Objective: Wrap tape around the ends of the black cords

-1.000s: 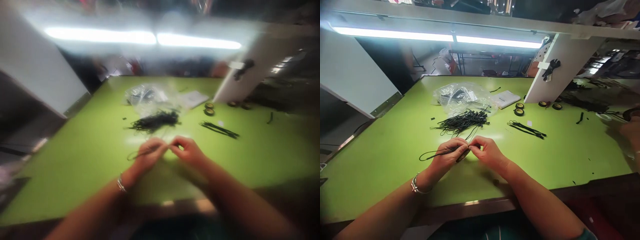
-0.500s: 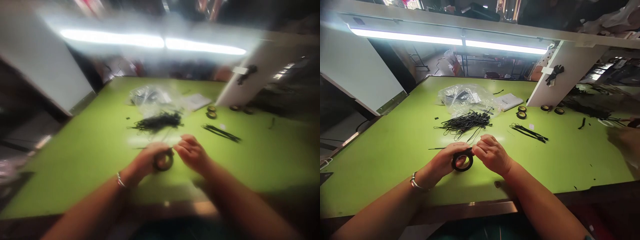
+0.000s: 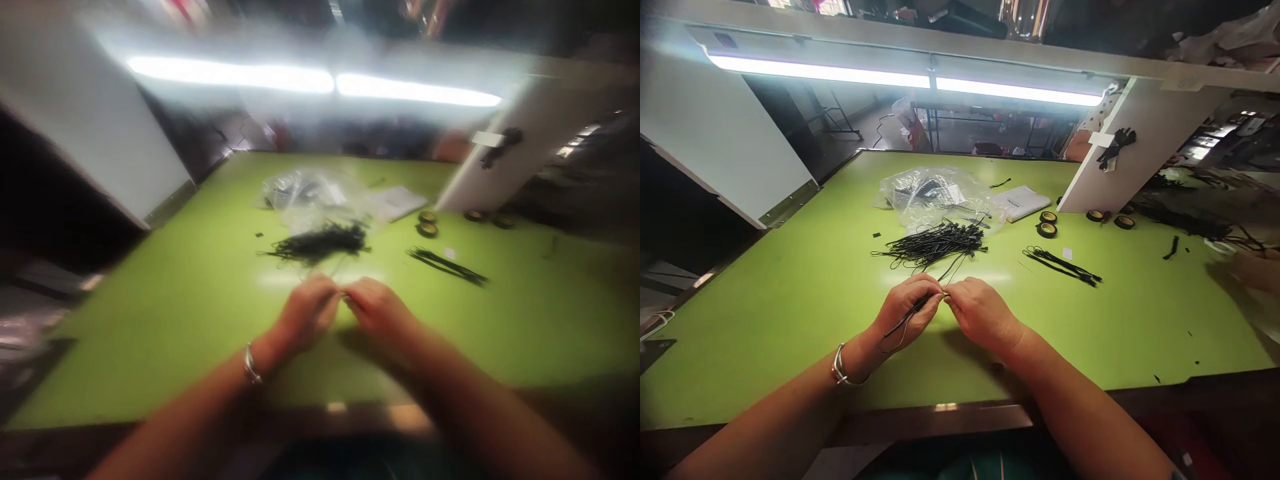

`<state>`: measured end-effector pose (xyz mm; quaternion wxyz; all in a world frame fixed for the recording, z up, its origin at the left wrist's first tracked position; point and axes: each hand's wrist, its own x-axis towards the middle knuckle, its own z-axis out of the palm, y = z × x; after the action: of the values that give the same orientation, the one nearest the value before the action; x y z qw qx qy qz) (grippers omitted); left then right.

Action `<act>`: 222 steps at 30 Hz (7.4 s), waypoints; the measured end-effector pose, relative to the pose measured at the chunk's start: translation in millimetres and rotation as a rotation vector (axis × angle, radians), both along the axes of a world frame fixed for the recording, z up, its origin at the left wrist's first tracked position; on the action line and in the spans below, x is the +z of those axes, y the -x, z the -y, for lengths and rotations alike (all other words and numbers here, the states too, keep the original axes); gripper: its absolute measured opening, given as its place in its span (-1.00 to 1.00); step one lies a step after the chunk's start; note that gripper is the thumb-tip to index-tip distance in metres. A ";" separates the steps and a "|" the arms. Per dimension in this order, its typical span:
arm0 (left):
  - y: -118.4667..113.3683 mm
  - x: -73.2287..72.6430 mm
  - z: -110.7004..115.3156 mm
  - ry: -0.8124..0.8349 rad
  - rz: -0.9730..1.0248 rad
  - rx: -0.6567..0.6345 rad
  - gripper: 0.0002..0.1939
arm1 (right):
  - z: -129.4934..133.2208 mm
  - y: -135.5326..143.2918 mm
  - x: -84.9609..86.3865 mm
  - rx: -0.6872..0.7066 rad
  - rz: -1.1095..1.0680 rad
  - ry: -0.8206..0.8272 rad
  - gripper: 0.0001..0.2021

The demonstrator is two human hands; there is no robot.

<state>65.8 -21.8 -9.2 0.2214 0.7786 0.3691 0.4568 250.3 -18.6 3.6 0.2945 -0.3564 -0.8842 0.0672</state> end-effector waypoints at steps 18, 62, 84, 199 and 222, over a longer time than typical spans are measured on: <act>13.0 22.5 -1.0 0.927 0.508 -0.306 -0.83 | -8.1 -19.8 4.1 0.003 0.045 -0.617 -0.85; 4.7 15.8 -1.7 0.333 0.251 0.054 -0.81 | -4.6 -1.8 -0.3 -0.104 -0.163 -0.195 -0.86; 12.1 22.6 1.4 0.922 0.498 -0.350 -0.77 | -2.3 -18.0 1.6 0.001 0.024 -0.556 -0.78; 6.0 14.3 -3.0 1.010 0.567 -0.106 -0.68 | 1.4 -6.7 -0.1 -0.128 -0.020 -0.364 -0.86; 10.0 15.1 -5.7 0.973 0.469 -0.163 -0.69 | 9.7 0.6 -0.1 -0.151 -0.276 -0.095 -0.92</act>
<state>55.8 -16.1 5.9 0.6673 0.4895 0.4168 0.3760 249.7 -28.4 3.5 0.4342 -0.3949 -0.8080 0.0511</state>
